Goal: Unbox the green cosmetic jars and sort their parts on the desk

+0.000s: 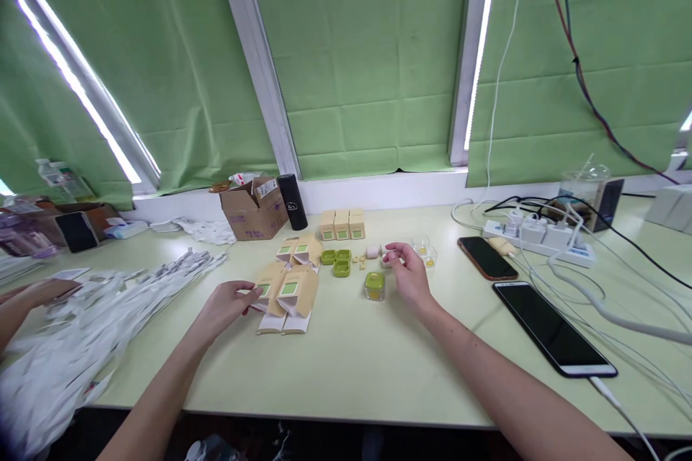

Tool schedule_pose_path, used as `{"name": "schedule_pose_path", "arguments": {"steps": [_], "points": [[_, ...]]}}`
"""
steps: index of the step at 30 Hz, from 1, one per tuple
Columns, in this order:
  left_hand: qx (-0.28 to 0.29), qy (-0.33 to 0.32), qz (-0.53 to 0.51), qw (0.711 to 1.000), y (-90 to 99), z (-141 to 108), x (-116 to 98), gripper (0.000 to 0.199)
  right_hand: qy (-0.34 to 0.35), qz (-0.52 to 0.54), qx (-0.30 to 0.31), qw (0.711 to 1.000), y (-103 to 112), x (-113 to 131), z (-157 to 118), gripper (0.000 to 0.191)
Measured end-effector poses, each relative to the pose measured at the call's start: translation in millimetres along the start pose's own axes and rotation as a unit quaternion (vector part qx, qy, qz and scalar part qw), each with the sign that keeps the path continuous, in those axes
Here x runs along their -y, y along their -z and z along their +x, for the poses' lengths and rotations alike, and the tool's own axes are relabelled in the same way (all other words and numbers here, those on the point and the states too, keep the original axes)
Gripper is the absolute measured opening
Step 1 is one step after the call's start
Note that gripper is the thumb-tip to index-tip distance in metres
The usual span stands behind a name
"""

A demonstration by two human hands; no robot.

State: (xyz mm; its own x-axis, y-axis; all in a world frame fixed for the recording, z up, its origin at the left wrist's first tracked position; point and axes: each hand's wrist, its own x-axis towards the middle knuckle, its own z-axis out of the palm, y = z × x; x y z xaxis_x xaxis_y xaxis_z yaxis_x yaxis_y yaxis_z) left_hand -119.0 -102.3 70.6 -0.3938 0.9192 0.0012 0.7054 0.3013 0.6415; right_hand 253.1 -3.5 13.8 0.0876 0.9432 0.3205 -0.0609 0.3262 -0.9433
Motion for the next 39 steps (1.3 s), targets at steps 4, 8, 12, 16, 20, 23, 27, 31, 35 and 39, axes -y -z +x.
{"name": "schedule_pose_path", "arguments": {"steps": [4, 8, 12, 16, 20, 23, 27, 31, 35, 39], "points": [[0.016, -0.004, 0.0, 1.0, -4.7, 5.0, 5.2, 0.054, 0.0, 0.002, 0.004, 1.0, -0.9, -0.6, 0.1, 0.041], [0.005, -0.023, 0.021, 1.0, -5.8, 6.6, 8.0, 0.052, -0.001, -0.006, 0.007, 1.0, -1.2, -0.8, 0.0, 0.045], [-0.005, -0.029, 0.072, 0.997, -1.0, 3.4, 2.9, 0.056, 0.001, -0.006, 0.008, 1.0, -0.3, -2.9, 0.8, 0.045], [-0.052, -0.031, 0.118, 0.991, 4.6, -0.3, -7.4, 0.055, 0.004, -0.006, 0.015, 1.0, 0.6, -4.7, 1.6, 0.043], [-0.192, -0.165, 0.09, 0.963, -2.3, -8.3, -29.6, 0.041, 0.0, -0.026, 0.013, 1.0, 0.7, -3.8, 1.4, 0.043], [-0.235, -0.289, 0.035, 0.927, -19.1, -18.9, -57.6, 0.031, 0.002, -0.021, 0.011, 1.0, 1.1, -5.0, 1.7, 0.037], [-0.178, -0.385, 0.003, 0.906, -53.7, -29.9, -98.3, 0.03, 0.01, -0.024, 0.02, 0.999, 3.2, -10.2, 3.6, 0.027], [-0.119, -0.456, -0.003, 0.882, -91.1, -26.1, -125.5, 0.046, 0.017, -0.058, 0.05, 0.997, 5.1, -12.4, 4.1, 0.023], [-0.027, -0.488, 0.018, 0.872, -116.3, -14.6, -136.8, 0.057, 0.037, -0.103, 0.084, 0.99, 5.8, -10.7, 2.2, 0.03], [0.067, -0.475, 0.022, 0.877, -129.5, -10.6, -140.8, 0.063, 0.04, -0.108, 0.077, 0.99, 6.8, -10.4, 2.6, 0.035]]}}
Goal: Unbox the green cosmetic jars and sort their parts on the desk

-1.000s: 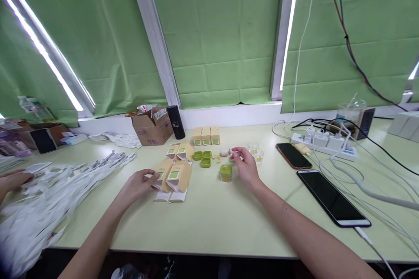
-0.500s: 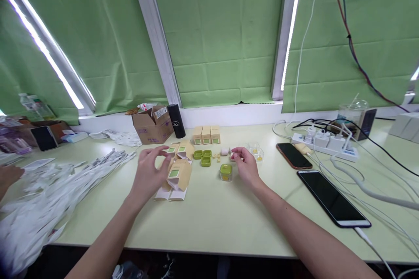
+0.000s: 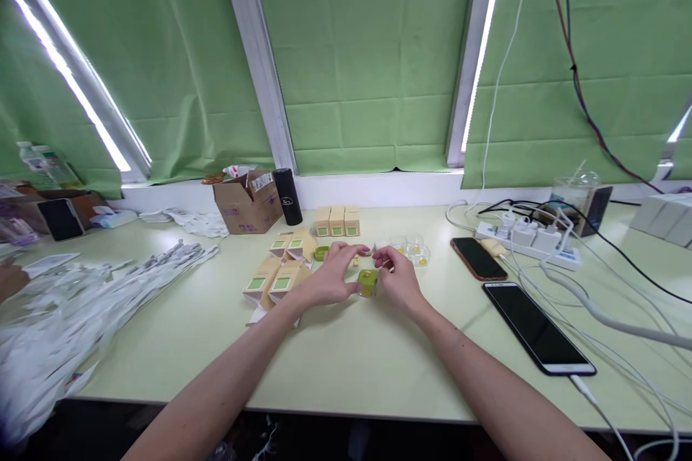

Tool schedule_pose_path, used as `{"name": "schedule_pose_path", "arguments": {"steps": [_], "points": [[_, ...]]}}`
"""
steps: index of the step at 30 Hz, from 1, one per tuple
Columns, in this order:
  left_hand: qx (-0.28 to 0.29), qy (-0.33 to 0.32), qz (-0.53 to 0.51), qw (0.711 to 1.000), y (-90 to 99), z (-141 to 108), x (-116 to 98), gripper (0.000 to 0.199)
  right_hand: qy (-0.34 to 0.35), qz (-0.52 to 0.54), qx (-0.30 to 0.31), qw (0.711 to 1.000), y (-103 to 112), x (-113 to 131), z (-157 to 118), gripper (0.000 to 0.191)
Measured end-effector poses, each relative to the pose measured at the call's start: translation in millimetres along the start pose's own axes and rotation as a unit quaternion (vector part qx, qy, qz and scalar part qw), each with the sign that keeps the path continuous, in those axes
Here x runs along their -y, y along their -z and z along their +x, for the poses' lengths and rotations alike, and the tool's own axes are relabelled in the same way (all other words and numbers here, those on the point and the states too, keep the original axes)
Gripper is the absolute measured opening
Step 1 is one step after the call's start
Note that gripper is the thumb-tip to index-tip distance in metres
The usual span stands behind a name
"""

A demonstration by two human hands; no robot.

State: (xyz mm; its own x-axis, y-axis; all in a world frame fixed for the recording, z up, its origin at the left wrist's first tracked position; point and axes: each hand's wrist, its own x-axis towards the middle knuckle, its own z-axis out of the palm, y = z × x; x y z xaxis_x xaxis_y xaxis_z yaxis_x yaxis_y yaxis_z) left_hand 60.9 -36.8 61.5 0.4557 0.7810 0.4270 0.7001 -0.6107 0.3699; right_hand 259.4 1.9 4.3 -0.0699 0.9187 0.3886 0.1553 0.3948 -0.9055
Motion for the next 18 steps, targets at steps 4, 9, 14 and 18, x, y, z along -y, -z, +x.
{"name": "schedule_pose_path", "arguments": {"steps": [4, 9, 14, 18], "points": [[0.049, 0.03, -0.027, 0.998, -9.5, -1.6, -5.5, 0.067, -0.005, 0.02, -0.021, 1.0, 1.2, -2.6, 2.4, 0.037], [0.062, 0.09, -0.056, 0.992, -17.9, -9.1, -8.1, 0.059, 0.008, 0.012, -0.027, 1.0, 0.1, -4.3, 2.3, 0.038], [0.05, 0.137, -0.125, 0.981, -19.9, -15.1, -4.6, 0.044, 0.017, -0.003, -0.016, 1.0, -0.7, -5.8, 0.1, 0.039], [-0.012, 0.155, -0.172, 0.973, -18.9, -17.7, -2.5, 0.042, 0.025, -0.002, -0.011, 1.0, -1.4, -6.3, -1.5, 0.042]]}}
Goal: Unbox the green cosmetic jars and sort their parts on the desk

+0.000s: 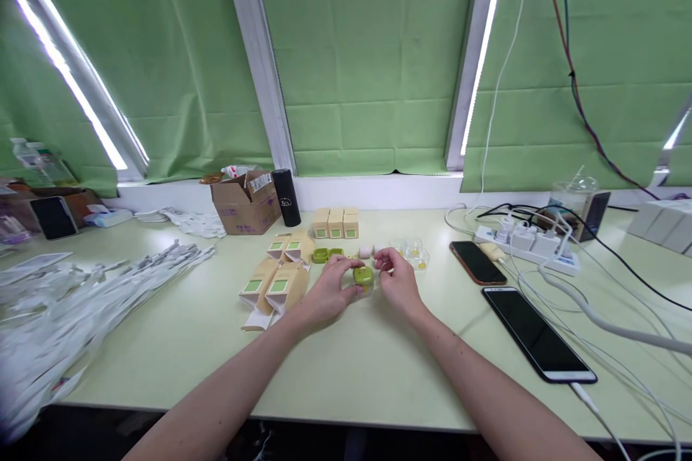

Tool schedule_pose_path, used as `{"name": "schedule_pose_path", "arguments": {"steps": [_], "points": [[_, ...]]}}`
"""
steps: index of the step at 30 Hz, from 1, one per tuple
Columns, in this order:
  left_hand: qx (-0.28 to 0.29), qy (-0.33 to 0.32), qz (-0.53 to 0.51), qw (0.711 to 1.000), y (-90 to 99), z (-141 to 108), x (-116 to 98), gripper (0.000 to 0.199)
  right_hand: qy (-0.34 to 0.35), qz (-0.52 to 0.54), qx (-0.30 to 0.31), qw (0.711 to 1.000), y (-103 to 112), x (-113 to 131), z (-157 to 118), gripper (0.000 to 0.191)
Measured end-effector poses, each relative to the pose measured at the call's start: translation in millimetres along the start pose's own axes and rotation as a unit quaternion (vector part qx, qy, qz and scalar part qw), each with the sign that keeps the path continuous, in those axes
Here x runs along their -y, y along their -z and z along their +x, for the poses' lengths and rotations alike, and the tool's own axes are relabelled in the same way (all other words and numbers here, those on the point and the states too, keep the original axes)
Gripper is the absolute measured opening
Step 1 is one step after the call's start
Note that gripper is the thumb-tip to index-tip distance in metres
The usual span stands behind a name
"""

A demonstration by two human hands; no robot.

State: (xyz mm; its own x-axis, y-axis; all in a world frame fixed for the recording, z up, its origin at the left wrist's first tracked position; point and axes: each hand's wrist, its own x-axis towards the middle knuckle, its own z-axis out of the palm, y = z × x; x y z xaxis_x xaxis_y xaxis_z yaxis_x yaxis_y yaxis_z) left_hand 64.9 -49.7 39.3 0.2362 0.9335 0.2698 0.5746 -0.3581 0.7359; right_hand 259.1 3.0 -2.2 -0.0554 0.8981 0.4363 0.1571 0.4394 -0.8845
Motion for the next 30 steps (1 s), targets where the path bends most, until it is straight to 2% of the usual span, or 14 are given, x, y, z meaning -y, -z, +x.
{"name": "schedule_pose_path", "arguments": {"steps": [6, 10, 13, 17, 22, 25, 30], "points": [[-0.094, -0.006, -0.097, 0.991, -0.3, 5.2, -4.8, 0.043, 0.013, 0.036, 0.029, 0.999, -4.1, 5.1, -4.0, 0.046], [-0.1, 0.003, -0.189, 0.977, -2.7, 11.5, -6.6, 0.037, 0.021, 0.103, 0.079, 0.991, -7.7, 10.0, -7.3, 0.044], [-0.11, 0.018, -0.219, 0.969, -3.5, 15.1, -2.8, 0.033, 0.013, 0.159, 0.102, 0.982, -10.8, 11.8, -8.8, 0.044], [-0.107, 0.027, -0.236, 0.965, -4.5, 17.9, 5.8, 0.038, -0.008, 0.206, 0.097, 0.974, -14.4, 10.9, -8.6, 0.041], [-0.088, -0.003, -0.31, 0.947, -7.1, 20.6, 16.4, 0.046, -0.025, 0.243, 0.077, 0.967, -15.1, 13.9, -8.1, 0.044], [-0.096, -0.01, -0.323, 0.941, -7.4, 21.5, 19.6, 0.044, -0.05, 0.309, 0.076, 0.947, -13.1, 18.0, -8.2, 0.042], [-0.109, -0.04, -0.328, 0.937, -5.7, 17.7, 14.1, 0.042, -0.112, 0.445, 0.108, 0.882, -5.4, 22.7, -6.3, 0.034]]}}
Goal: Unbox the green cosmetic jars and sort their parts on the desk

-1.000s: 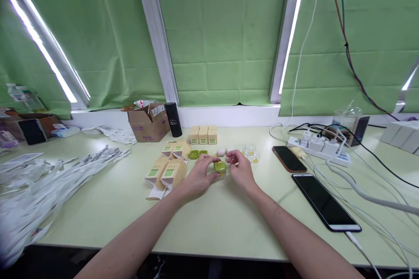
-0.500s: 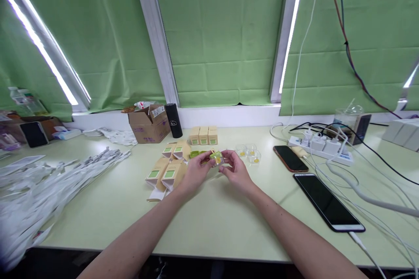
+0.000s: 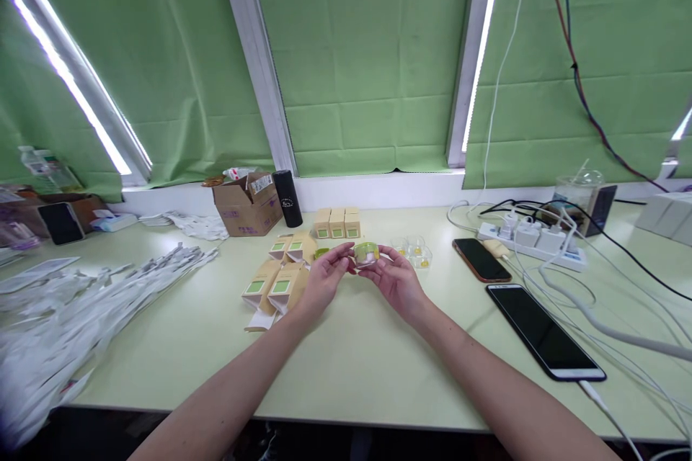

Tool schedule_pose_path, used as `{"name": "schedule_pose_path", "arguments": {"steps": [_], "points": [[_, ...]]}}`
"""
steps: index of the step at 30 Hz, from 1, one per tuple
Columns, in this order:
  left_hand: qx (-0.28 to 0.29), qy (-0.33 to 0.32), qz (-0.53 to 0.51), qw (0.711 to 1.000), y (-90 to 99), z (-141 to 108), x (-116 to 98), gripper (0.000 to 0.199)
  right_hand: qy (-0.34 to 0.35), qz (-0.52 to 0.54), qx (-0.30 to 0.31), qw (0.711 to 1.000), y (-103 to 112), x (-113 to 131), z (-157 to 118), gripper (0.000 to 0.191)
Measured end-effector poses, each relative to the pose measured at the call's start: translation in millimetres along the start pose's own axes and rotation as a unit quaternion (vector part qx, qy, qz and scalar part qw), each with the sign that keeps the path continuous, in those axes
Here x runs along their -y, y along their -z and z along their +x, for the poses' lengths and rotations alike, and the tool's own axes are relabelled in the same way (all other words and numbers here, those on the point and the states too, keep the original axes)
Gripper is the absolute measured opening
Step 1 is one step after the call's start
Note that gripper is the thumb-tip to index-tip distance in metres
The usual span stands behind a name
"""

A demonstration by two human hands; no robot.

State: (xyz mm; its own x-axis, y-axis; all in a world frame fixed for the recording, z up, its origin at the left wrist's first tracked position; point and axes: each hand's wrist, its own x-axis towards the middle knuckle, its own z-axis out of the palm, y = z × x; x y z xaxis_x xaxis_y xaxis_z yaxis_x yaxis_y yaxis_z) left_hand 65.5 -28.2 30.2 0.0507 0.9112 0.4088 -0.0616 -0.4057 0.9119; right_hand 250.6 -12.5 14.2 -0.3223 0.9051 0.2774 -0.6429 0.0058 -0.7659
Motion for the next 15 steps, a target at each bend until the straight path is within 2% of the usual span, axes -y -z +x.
{"name": "schedule_pose_path", "arguments": {"steps": [6, 11, 15], "points": [[-0.004, -0.018, -0.015, 1.0, -5.7, -5.1, -9.3, 0.033, -0.027, 0.054, 0.015, 0.998, 2.4, 5.6, -0.3, 0.03], [-0.019, -0.008, -0.007, 1.0, -6.9, -5.6, -12.2, 0.029, -0.015, 0.0, 0.016, 1.0, 0.8, 4.5, -1.1, 0.032], [-0.015, 0.001, -0.007, 1.0, -7.0, -6.7, -14.8, 0.033, 0.01, -0.052, -0.003, 0.999, -0.7, 3.1, -2.0, 0.037]]}}
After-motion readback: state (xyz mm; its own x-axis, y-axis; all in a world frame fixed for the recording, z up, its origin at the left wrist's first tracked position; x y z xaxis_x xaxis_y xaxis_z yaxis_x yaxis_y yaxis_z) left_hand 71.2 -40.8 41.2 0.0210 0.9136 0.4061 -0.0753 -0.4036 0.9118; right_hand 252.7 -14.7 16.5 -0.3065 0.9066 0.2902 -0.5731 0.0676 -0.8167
